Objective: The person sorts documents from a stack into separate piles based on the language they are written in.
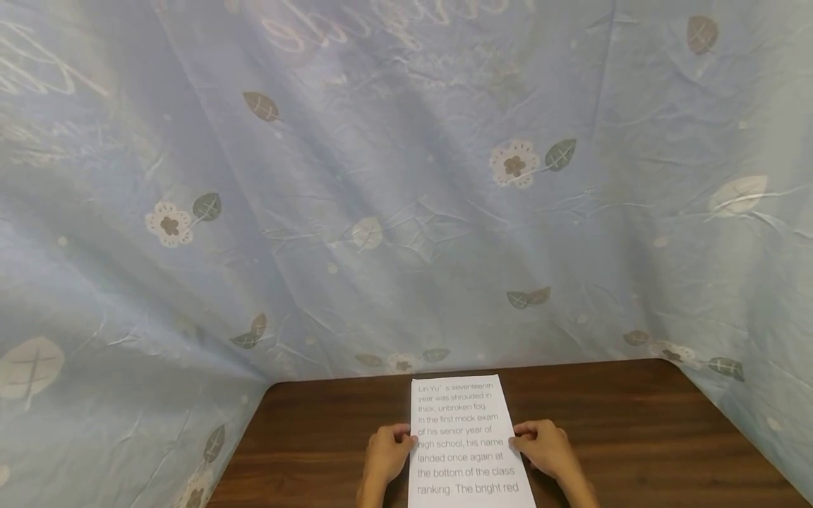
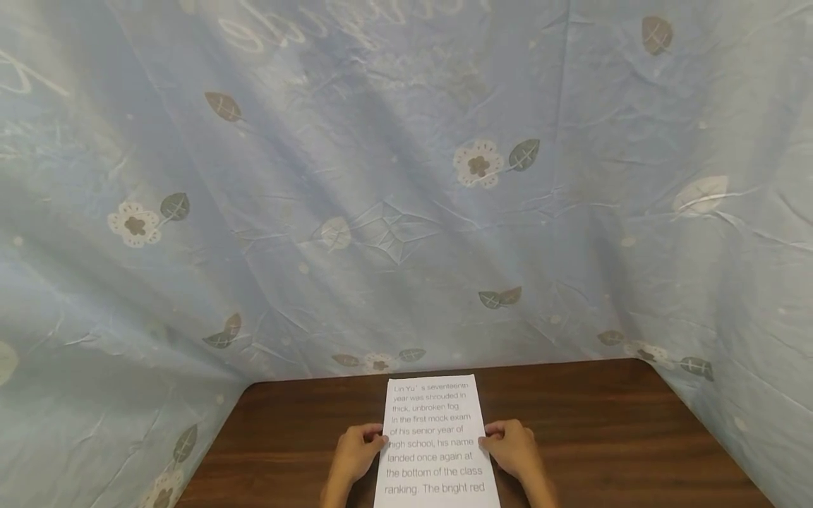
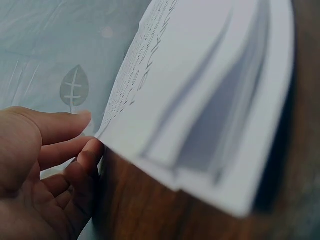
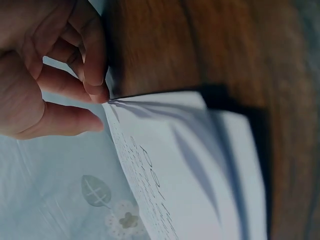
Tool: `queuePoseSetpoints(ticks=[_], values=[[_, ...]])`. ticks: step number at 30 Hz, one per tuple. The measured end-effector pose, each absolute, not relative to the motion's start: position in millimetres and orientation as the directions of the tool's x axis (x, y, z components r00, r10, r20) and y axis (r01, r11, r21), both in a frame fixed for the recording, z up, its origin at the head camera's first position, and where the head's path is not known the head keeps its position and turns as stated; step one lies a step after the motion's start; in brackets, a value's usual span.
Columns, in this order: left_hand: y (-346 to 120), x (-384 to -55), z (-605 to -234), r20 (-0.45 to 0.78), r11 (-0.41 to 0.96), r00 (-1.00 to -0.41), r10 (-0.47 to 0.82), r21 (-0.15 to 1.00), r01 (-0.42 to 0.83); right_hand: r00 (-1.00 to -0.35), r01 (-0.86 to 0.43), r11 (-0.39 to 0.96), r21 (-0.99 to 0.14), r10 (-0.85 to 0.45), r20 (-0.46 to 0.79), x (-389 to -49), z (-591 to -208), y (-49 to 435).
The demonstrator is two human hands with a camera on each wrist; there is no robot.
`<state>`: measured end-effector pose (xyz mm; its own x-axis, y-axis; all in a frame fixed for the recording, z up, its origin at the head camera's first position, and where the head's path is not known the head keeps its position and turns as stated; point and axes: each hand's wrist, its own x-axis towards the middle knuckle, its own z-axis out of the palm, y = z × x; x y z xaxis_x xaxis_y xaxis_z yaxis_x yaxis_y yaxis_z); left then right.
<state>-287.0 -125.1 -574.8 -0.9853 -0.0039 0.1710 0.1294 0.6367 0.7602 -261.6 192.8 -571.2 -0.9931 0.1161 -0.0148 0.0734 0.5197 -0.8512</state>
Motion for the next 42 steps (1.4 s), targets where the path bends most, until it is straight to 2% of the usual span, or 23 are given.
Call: queuePoseSetpoints(ticks=[16, 24, 31, 42], values=[[-123, -283, -574, 0.179, 0.578, -0.984, 0.019, 0.801, 0.157, -0.991, 0.032, 0.585, -0.811, 0.122, 0.049, -262, -566, 192], [-121, -285, -573, 0.212, 0.551, -0.977, -0.012, 0.817, 0.170, -0.990, 0.043, 0.430, -0.902, 0.141, 0.020, -263, -561, 188], [-118, -285, -572, 0.226, 0.552, -0.972, -0.056, 0.818, 0.158, -0.991, 0.066, 0.388, -0.919, 0.136, -0.014, -263, -563, 189], [-117, -284, -567, 0.141, 0.359, -0.988, -0.056, 0.927, 0.112, -0.991, 0.066, 0.328, -0.942, 0.133, -0.023, -261, -562, 192]])
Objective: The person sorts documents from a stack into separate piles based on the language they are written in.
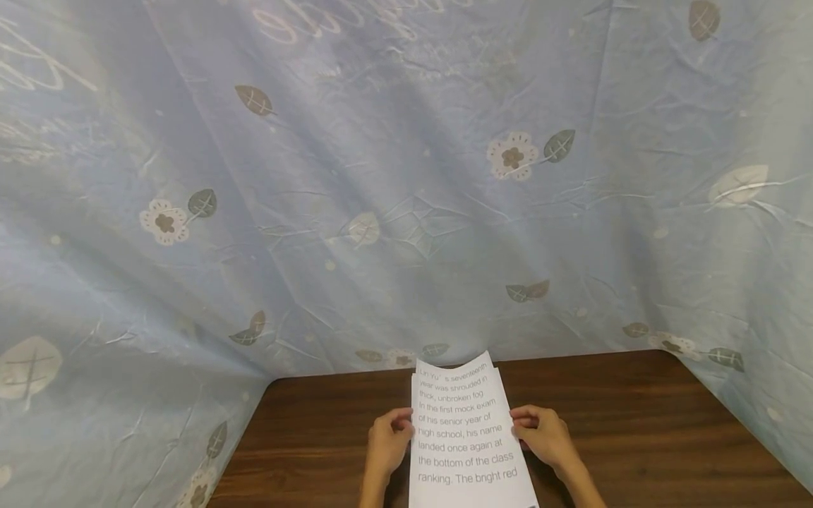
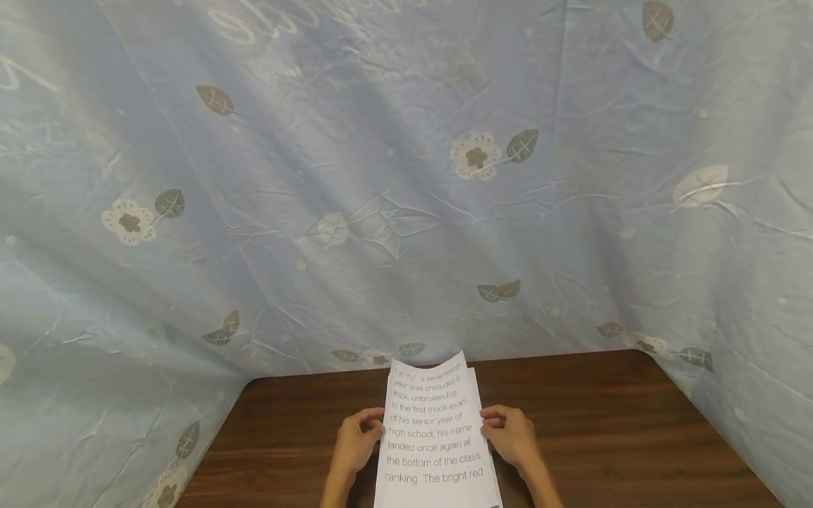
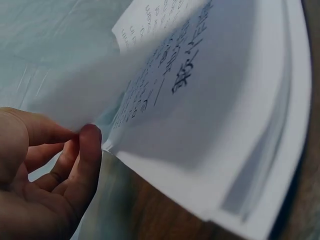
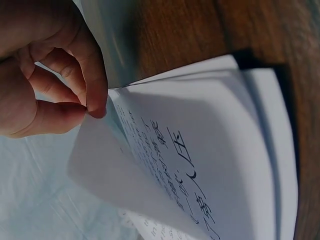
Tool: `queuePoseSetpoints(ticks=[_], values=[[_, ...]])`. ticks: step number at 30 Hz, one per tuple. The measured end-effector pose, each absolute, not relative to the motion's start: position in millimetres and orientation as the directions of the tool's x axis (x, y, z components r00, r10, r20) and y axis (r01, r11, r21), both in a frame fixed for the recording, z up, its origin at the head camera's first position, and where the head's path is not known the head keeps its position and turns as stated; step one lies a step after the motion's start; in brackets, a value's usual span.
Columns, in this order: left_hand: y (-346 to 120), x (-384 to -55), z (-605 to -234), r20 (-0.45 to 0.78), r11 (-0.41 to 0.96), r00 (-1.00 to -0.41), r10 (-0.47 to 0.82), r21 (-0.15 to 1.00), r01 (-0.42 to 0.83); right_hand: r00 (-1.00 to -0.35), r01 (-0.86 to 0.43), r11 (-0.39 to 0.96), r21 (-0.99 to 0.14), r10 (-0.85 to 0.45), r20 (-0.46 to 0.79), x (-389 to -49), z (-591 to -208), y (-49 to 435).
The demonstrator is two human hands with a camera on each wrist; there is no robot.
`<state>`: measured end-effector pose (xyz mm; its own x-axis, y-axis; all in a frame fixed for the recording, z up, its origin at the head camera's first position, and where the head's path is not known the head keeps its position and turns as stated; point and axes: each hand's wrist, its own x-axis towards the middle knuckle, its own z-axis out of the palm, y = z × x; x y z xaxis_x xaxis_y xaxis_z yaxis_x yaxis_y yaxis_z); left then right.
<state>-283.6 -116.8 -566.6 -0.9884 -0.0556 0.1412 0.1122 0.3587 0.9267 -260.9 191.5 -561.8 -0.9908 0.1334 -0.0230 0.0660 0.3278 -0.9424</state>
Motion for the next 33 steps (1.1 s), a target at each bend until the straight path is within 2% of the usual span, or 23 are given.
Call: queuePoseSetpoints(ticks=[14, 22, 33], values=[[-123, -280, -565, 0.018, 0.164, -1.000, -0.002, 0.986, 0.018, -0.994, 0.095, 0.170, -0.981, 0.068, -0.084, -261, -563, 200], [-119, -279, -569, -0.020, 0.099, -1.000, -0.012, 0.995, -0.021, -0.993, 0.112, 0.096, -0.989, -0.021, -0.115, -261, -570, 215], [-96, -275, -569, -0.025, 0.069, -0.999, -0.034, 0.997, -0.028, -0.984, 0.135, 0.078, -0.988, -0.110, -0.143, -260, -573, 242]])
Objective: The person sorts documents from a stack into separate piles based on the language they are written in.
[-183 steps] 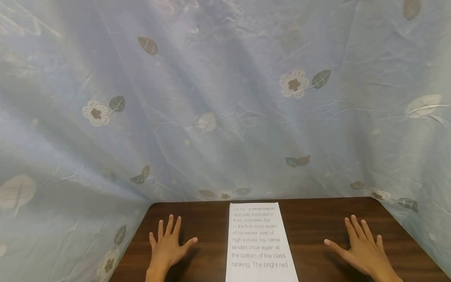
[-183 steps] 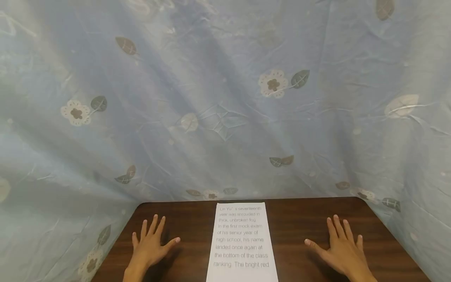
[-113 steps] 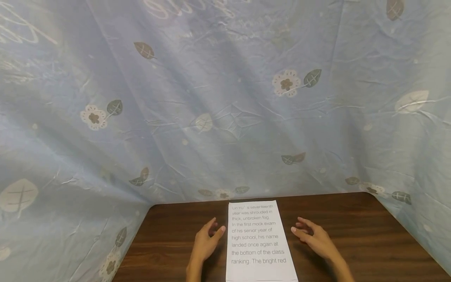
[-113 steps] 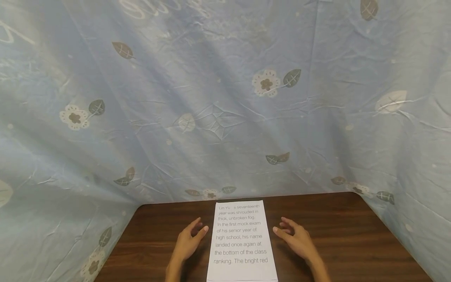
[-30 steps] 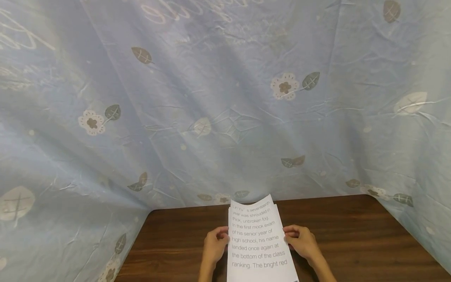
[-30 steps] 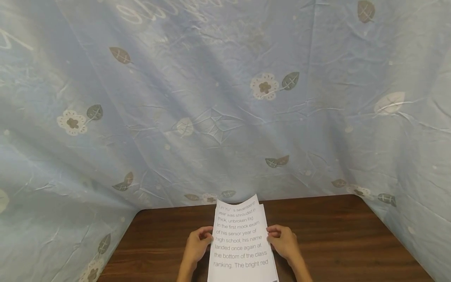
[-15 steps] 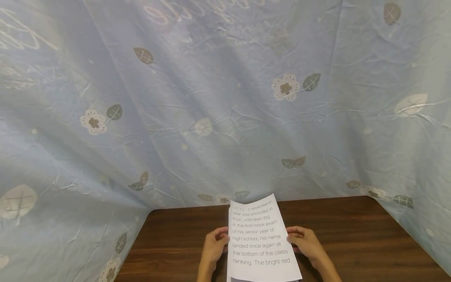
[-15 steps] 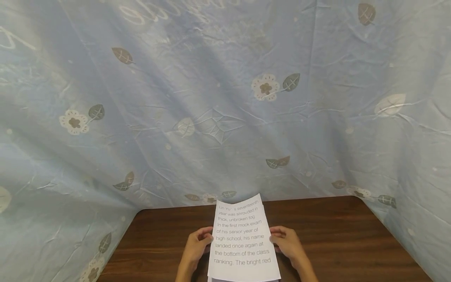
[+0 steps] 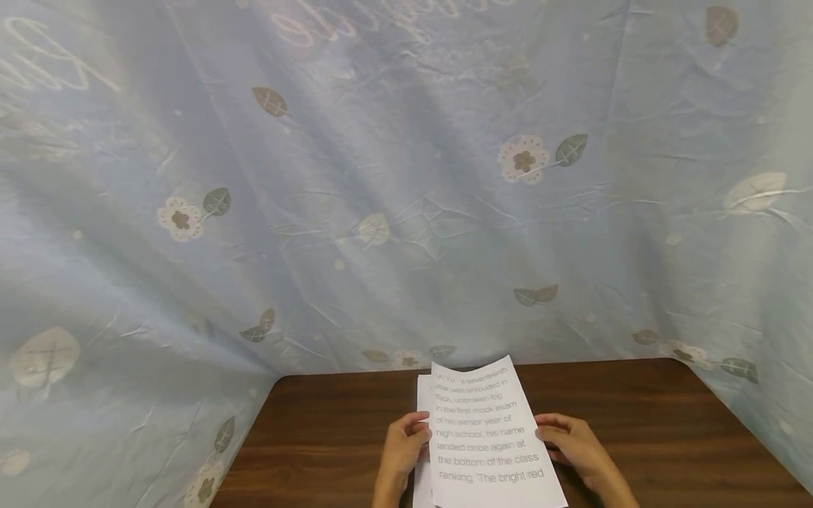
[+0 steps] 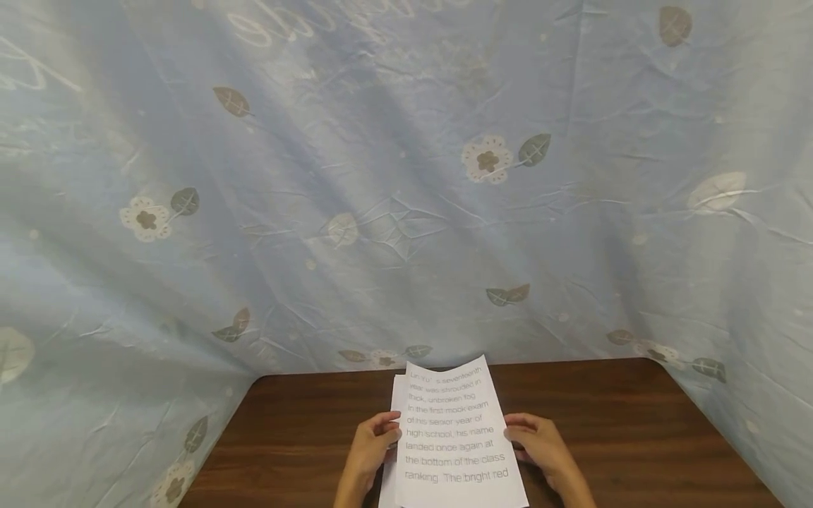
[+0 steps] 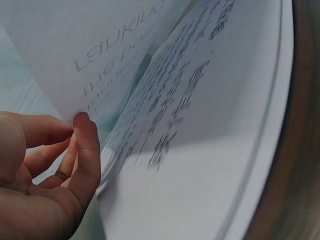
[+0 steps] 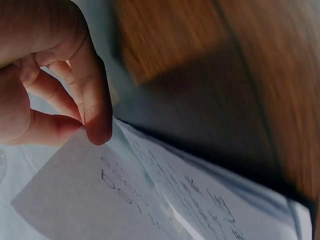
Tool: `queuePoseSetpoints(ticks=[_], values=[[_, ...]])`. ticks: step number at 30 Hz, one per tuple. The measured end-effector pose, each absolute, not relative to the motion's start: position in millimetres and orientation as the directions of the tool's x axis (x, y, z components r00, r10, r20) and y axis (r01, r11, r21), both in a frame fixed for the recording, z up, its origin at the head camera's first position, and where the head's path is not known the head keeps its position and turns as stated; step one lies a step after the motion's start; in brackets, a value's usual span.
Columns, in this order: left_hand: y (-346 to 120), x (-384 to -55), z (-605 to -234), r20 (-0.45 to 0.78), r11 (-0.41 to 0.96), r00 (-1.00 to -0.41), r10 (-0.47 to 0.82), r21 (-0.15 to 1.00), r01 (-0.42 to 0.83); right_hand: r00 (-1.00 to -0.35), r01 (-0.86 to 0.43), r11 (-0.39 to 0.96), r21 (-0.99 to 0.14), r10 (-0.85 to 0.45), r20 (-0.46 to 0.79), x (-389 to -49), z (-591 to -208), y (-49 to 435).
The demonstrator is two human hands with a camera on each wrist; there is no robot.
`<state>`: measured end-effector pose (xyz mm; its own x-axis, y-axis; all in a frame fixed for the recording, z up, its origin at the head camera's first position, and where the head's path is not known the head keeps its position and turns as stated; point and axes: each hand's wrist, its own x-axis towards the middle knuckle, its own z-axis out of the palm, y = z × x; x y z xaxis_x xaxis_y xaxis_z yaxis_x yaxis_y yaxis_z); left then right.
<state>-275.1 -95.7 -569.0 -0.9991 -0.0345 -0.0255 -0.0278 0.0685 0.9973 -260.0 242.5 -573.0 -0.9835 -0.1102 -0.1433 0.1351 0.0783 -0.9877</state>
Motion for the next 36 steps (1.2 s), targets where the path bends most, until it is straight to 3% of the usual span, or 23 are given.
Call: queuePoseSetpoints(ticks=[7, 16, 36], values=[[-76, -273, -569, -0.012, 0.038, -0.999, -0.043, 0.999, -0.014, -0.980, 0.157, 0.112, -0.981, -0.105, -0.169, -257, -575, 261], [-51, -269, -574, -0.039, 0.042, -0.997, -0.060, 0.998, -0.042, -0.982, 0.187, 0.178, -0.966, -0.003, -0.191, -255, -577, 277], [-10, -272, -573, -0.050, 0.057, -0.995, -0.084, 0.997, -0.055, -0.973, 0.226, 0.197, -0.954, -0.008, -0.232, -254, -578, 321]])
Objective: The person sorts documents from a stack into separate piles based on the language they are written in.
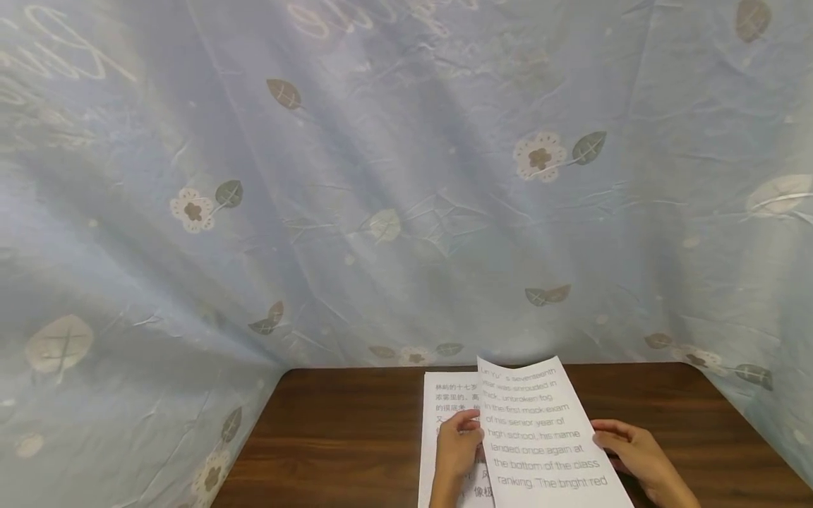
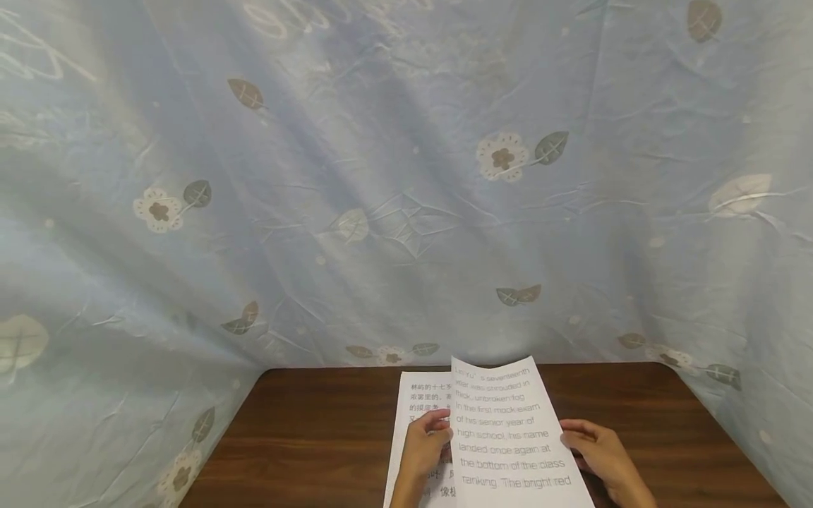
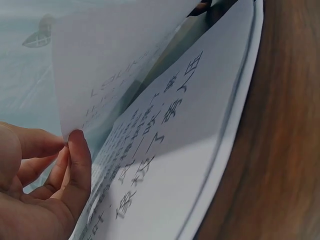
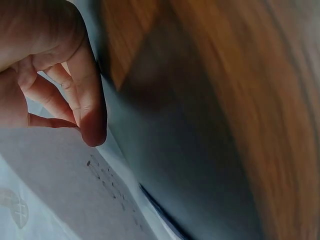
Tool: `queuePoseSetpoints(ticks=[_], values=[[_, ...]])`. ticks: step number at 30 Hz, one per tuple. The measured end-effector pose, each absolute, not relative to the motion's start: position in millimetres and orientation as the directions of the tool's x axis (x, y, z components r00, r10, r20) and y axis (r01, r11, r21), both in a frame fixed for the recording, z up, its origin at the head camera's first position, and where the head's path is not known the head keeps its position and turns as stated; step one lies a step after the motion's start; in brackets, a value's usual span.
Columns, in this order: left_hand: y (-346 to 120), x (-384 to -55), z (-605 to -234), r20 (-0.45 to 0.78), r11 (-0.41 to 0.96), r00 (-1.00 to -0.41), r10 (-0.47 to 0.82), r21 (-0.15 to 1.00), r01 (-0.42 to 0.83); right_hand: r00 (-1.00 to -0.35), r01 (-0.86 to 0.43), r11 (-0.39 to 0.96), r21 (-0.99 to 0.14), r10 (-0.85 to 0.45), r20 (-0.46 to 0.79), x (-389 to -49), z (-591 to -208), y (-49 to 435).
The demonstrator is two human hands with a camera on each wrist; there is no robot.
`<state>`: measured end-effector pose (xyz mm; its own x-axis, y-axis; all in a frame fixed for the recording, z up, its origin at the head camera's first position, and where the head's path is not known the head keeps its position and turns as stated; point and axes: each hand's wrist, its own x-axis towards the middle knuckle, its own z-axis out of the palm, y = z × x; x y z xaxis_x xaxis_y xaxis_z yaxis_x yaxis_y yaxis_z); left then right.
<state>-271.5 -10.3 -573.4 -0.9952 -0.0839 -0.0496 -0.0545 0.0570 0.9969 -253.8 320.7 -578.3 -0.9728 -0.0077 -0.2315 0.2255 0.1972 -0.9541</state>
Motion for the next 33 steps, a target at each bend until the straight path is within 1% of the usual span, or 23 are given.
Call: queuePoseSetpoints(ticks=[6, 11, 16, 23, 33], values=[[5, -270, -572, -0.057, 0.074, -0.995, -0.083, 0.995, -0.063, -0.970, 0.237, 0.195, -0.952, -0.005, -0.243, -253, -581, 336], [14, -268, -579, -0.056, 0.066, -0.997, -0.062, 0.996, -0.061, -0.964, 0.264, 0.220, -0.939, 0.025, -0.265, -250, -581, 347], [21, -266, -582, -0.013, 0.049, -0.999, -0.033, 0.999, -0.015, -0.959, 0.282, 0.231, -0.931, 0.053, -0.277, -248, -578, 355], [38, -260, -573, -0.060, 0.053, -0.997, -0.039, 0.997, -0.062, -0.957, 0.288, 0.254, -0.923, 0.056, -0.283, -247, -579, 369], [58, -256, -574, -0.062, 0.072, -0.997, -0.037, 0.995, -0.064, -0.949, 0.312, 0.286, -0.906, 0.044, -0.313, -241, -578, 393]])
